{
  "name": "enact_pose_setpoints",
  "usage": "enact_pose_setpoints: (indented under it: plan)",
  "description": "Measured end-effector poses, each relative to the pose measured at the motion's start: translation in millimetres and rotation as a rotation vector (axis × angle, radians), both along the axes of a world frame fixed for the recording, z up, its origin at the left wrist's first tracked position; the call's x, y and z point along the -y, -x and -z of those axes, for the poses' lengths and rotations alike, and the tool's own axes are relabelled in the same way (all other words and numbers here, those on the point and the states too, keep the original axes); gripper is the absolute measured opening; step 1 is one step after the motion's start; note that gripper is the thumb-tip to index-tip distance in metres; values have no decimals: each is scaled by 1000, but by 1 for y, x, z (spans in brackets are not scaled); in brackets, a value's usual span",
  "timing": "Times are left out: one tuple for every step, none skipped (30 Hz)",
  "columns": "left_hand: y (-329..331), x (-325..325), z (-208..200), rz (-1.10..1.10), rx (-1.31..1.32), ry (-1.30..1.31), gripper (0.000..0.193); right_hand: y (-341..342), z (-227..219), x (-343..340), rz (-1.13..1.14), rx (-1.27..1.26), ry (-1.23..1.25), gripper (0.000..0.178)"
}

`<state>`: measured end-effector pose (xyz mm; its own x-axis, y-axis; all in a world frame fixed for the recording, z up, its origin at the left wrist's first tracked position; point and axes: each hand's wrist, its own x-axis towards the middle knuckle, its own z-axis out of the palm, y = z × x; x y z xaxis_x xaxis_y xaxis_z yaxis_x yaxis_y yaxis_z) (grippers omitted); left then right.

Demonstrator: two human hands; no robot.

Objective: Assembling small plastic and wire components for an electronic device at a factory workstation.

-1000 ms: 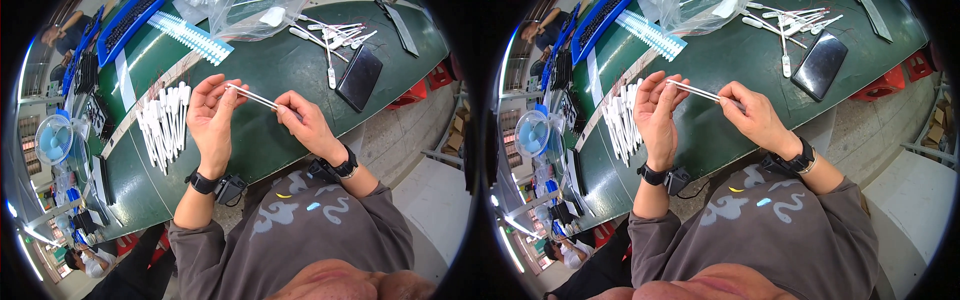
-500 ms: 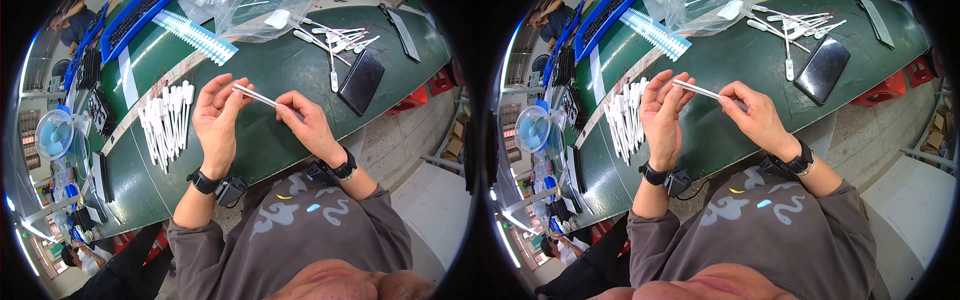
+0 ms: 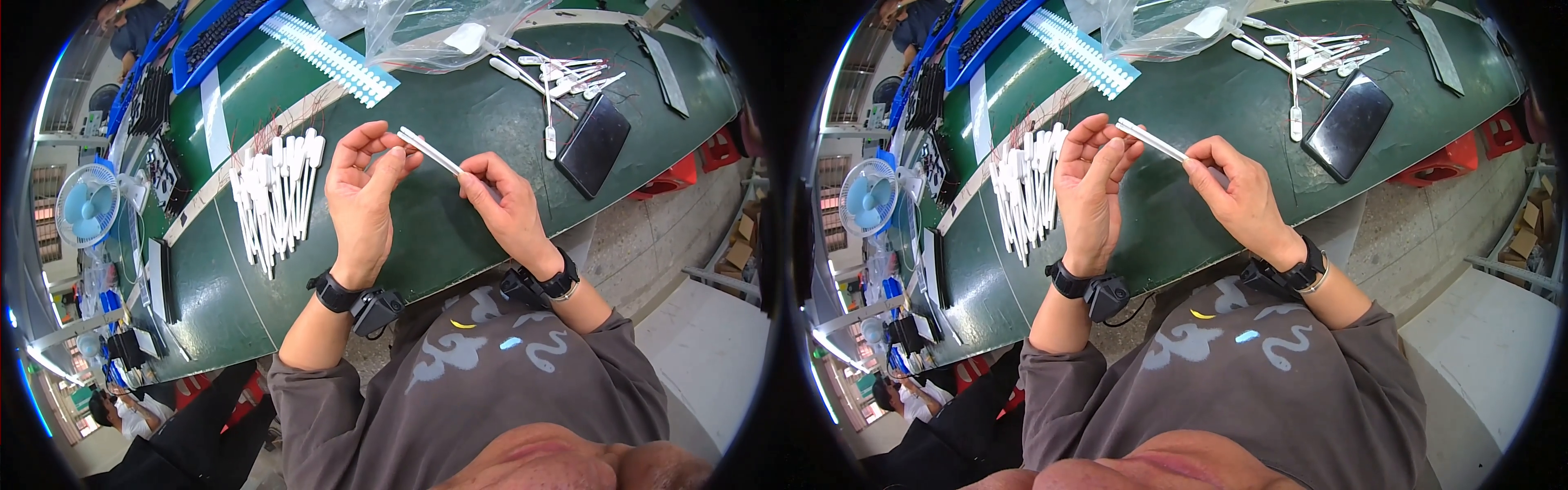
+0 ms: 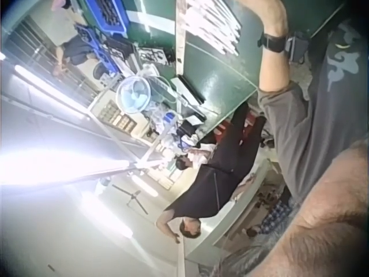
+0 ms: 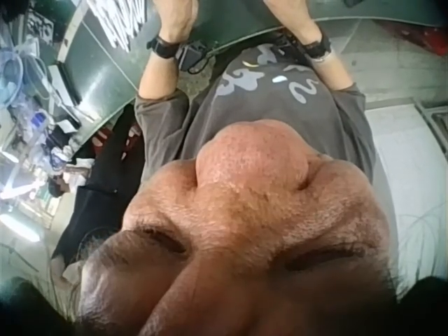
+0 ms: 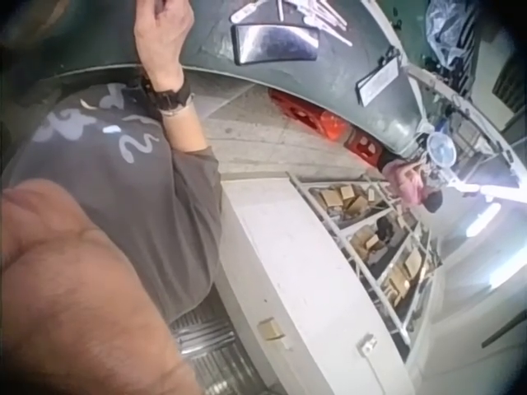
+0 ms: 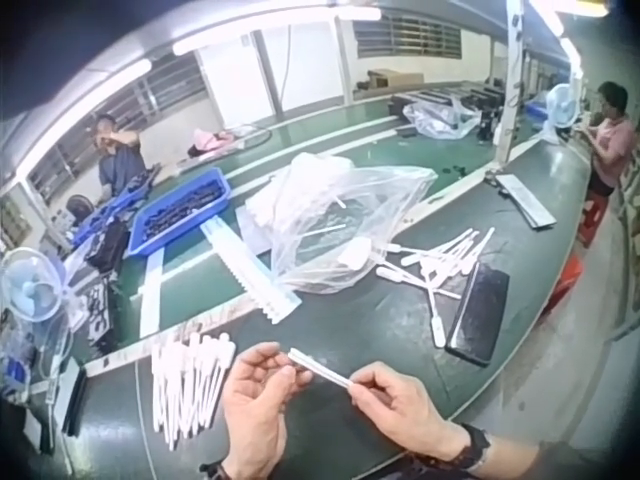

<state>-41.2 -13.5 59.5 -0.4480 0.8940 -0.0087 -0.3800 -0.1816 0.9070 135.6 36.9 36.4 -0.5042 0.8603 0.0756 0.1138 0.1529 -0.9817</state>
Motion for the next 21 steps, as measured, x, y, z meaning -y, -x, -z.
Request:
enact_pose_setpoints:
  plan:
    - [0, 0, -1, 4, 9, 1, 33, 0, 0, 0, -1, 1, -1, 14]
    - [0, 0, -1, 9, 18, 1, 33, 0, 1, 1, -6, -5, 1, 14]
    - [0, 0, -1, 8, 19, 0, 33, 0, 1, 1, -11, -11, 4, 14]
    - [0, 0, -2, 9, 19, 3, 33, -1, 1, 1, -17, -17, 7, 14]
    - [0, 1, -2, 10, 19, 5, 33, -1, 1, 1, -18, -17, 6, 14]
    - [1, 1, -2, 11, 18, 8, 33, -1, 0, 1, -28, -16, 17, 14]
    - [1, 1, -2, 10, 18, 7, 33, -2, -1, 1, -38, -14, 27, 14]
    - [1, 1, -1, 3, 15, 6, 33, -2, -2, 1, -48, -12, 38, 14]
    - [2, 1, 0, -6, 11, 6, 33, -2, -1, 1, -49, -12, 37, 14]
    - [3, 1, 1, -12, 7, 6, 33, -3, 0, 0, -52, -22, 46, 14]
    - [3, 1, 1, -12, 8, 5, 33, -3, 2, 0, -55, -32, 56, 14]
    - [4, 1, 1, -9, -9, 17, 33, -4, 3, 0, -59, -41, 65, 14]
    - [5, 1, 1, -7, -26, 30, 33, -4, 2, 0, -60, -41, 65, 14]
    - [6, 2, 1, -5, -42, 43, 33, -5, 2, 0, -70, -36, 65, 14]
    - [6, 2, 1, -7, -41, 42, 33, -5, 1, 1, -80, -30, 66, 14]
    - [6, 2, 1, -3, -38, 33, 33, -5, 1, 1, -90, -26, 66, 14]
    - [7, 2, 1, 0, -34, 25, 33, -5, 0, 2, -92, -25, 66, 14]
    - [7, 3, 1, 3, -30, 16, 33, -4, 0, 2, -90, -26, 65, 15]
    - [8, 3, 1, 2, -29, 16, 33, -4, 0, 3, -87, -26, 63, 15]
    - [8, 3, 0, 8, -28, 12, 33, -3, 0, 3, -84, -25, 62, 15]
    - [9, 4, -2, 13, -27, 8, 33, -3, 0, 3, -85, -25, 62, 15]
